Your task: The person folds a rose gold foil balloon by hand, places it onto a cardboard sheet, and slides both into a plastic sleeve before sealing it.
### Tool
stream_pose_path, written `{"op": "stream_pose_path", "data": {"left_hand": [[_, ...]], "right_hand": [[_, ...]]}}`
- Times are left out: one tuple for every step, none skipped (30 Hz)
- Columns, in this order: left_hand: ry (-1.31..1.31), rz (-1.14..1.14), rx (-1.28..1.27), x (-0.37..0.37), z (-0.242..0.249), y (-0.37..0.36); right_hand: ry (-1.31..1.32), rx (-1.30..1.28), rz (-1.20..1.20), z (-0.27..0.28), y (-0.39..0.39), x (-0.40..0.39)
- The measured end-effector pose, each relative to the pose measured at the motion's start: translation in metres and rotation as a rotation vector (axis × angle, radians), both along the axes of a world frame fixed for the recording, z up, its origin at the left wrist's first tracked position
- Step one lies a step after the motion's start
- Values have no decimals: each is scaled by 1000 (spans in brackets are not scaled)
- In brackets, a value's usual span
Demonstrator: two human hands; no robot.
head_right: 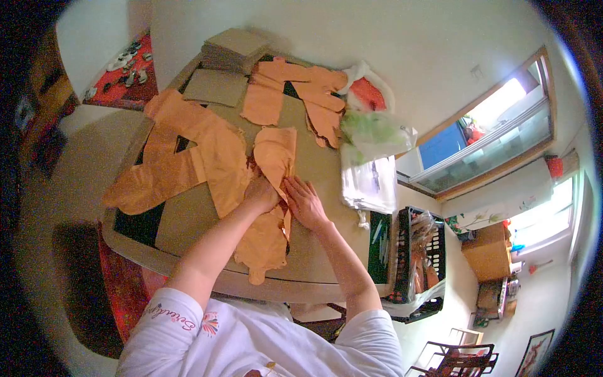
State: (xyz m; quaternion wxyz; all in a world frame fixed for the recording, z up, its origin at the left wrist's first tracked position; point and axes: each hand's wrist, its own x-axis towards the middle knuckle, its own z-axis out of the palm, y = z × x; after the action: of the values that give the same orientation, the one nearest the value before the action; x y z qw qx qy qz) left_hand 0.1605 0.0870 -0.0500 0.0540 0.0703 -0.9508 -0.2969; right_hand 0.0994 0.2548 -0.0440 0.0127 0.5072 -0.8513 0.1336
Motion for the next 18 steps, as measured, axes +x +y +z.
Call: {"op": "stream_pose_path", "data": {"left_hand": [[22,2,-2,3,4,0],[45,4,-4,5,8,0],[68,8,-7,7,10,0],[117,8,-22,1,-3,0],[165,9,-37,-10,-26,1],[212,8,-53,-11,-28,1],[191,2,-59,-12,-30,1],[171,-6,-67,-12,-31,0],[151,-13,-72,-9,-24,0],[126,-6,-74,-5,-17,-1],[102,1,-76,-2,-10,-1],[77,8,-78,0,-6,0],[61,25,-60,-3,-9,-2],[47,42,-41,-10,-15,-6],[30,60,-22,-10,-8,-10],[195,167,60,-8,-2,-14],[359,272,140,-3,2,-19],[518,377,223,1,9,-22]], "right_hand": [[14,3,2,0,0,0],[7,-8,10,-1,1,0],[0,-19,19,0,0,-1],[-6,-30,30,1,-1,-2],[-22,-60,52,1,-2,-4],[-39,-91,73,1,-3,-5],[-56,-123,94,1,-3,-5],[-46,-125,101,1,-3,-5],[-36,-125,108,2,-2,-5],[-26,-125,117,2,-2,-5],[-35,-131,105,2,-2,-5],[-44,-139,91,2,-2,-4],[-53,-146,77,2,-2,-3],[-39,-141,80,3,-2,-3],[-28,-134,83,4,-2,-2],[-16,-131,88,5,-2,-2],[-26,-135,75,6,-3,-2],[-41,-137,62,7,-4,0]]}}
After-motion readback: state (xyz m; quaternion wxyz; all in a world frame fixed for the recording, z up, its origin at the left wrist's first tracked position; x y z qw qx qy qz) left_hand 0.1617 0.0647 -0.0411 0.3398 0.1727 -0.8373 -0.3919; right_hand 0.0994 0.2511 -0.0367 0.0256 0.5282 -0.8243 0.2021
